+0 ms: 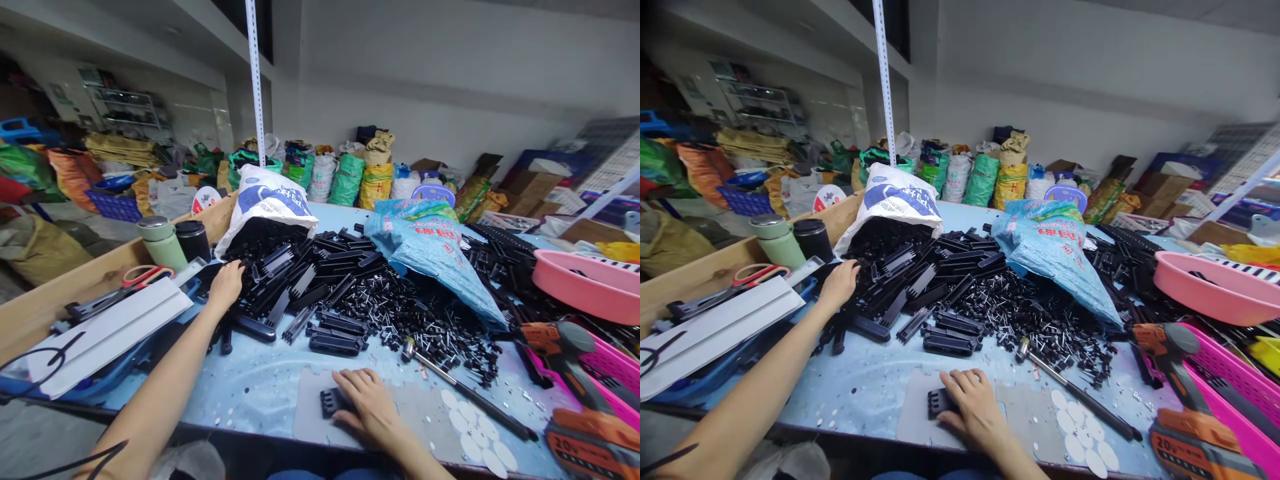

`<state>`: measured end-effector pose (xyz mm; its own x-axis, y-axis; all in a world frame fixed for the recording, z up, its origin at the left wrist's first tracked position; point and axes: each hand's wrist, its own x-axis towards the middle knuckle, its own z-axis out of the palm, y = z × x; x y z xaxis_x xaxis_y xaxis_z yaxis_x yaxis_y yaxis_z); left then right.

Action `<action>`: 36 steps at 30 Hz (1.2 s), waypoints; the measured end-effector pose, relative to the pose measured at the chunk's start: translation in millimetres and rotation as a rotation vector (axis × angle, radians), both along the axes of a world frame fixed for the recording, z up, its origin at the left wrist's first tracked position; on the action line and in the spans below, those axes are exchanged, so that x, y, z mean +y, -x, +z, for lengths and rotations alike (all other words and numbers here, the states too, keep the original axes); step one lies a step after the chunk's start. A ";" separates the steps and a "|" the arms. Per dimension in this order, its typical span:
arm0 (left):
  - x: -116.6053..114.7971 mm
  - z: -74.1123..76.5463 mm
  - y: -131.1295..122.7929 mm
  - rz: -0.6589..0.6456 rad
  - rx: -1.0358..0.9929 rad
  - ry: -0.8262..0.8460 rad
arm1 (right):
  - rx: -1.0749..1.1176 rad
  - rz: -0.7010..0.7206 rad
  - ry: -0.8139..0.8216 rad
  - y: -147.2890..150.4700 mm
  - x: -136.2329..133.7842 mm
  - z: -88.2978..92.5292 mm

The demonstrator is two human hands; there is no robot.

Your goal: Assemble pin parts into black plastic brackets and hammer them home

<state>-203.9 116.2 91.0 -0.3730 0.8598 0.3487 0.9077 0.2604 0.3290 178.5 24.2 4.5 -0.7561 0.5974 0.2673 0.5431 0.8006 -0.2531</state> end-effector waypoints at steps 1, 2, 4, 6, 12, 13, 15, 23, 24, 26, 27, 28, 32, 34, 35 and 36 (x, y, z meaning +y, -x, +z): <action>-7.9 -1.5 -14.8 0.002 -0.021 -0.022 | 0.000 -0.005 0.051 3.4 2.2 1.2; -17.9 -4.4 -32.6 -0.012 -0.056 -0.039 | 0.034 -0.026 0.118 6.2 4.7 3.0; -43.0 -12.7 -75.1 -0.135 -0.212 -0.066 | 0.218 -0.116 0.322 11.8 10.3 8.2; -70.4 -21.6 -120.6 -0.352 -0.415 -0.055 | 0.483 -0.213 0.613 19.1 15.6 15.3; -117.7 -34.1 -202.5 -0.598 -0.739 0.027 | 0.880 -0.212 1.107 33.4 19.9 32.2; -119.6 -34.8 -205.5 -0.604 -0.712 -0.016 | 0.876 -0.190 1.069 30.3 20.0 33.6; -121.7 -36.4 -206.5 -0.627 -0.634 -0.084 | 0.800 -0.126 0.895 19.8 21.3 36.6; -131.7 -39.6 -222.3 -0.601 -0.525 -0.304 | 0.597 0.023 0.356 3.8 13.9 43.3; -132.3 -37.9 -226.9 -0.563 -0.540 -0.365 | 0.651 -0.017 0.370 8.2 8.9 41.9; -132.3 -34.8 -234.1 -0.513 -0.559 -0.463 | 0.748 -0.084 0.398 16.7 -1.5 38.1; -131.9 -34.3 -236.6 -0.515 -0.565 -0.485 | 0.768 -0.099 0.408 19.8 -6.0 36.1; -131.4 -35.2 -238.3 -0.528 -0.575 -0.482 | 0.769 -0.108 0.413 21.8 -9.5 34.2; -133.7 -56.6 -242.6 -0.423 -0.817 -0.250 | 0.573 -0.112 0.418 14.0 -5.2 27.1; -139.8 -73.9 -243.1 -0.296 -0.949 -0.103 | 0.385 -0.133 0.360 -2.3 12.1 26.0; -143.7 -81.7 -242.3 -0.258 -0.938 -0.067 | 0.297 -0.179 0.301 -14.0 24.7 27.0; -147.4 -87.9 -240.6 -0.242 -0.858 -0.063 | 0.212 -0.264 0.218 -27.7 39.7 29.3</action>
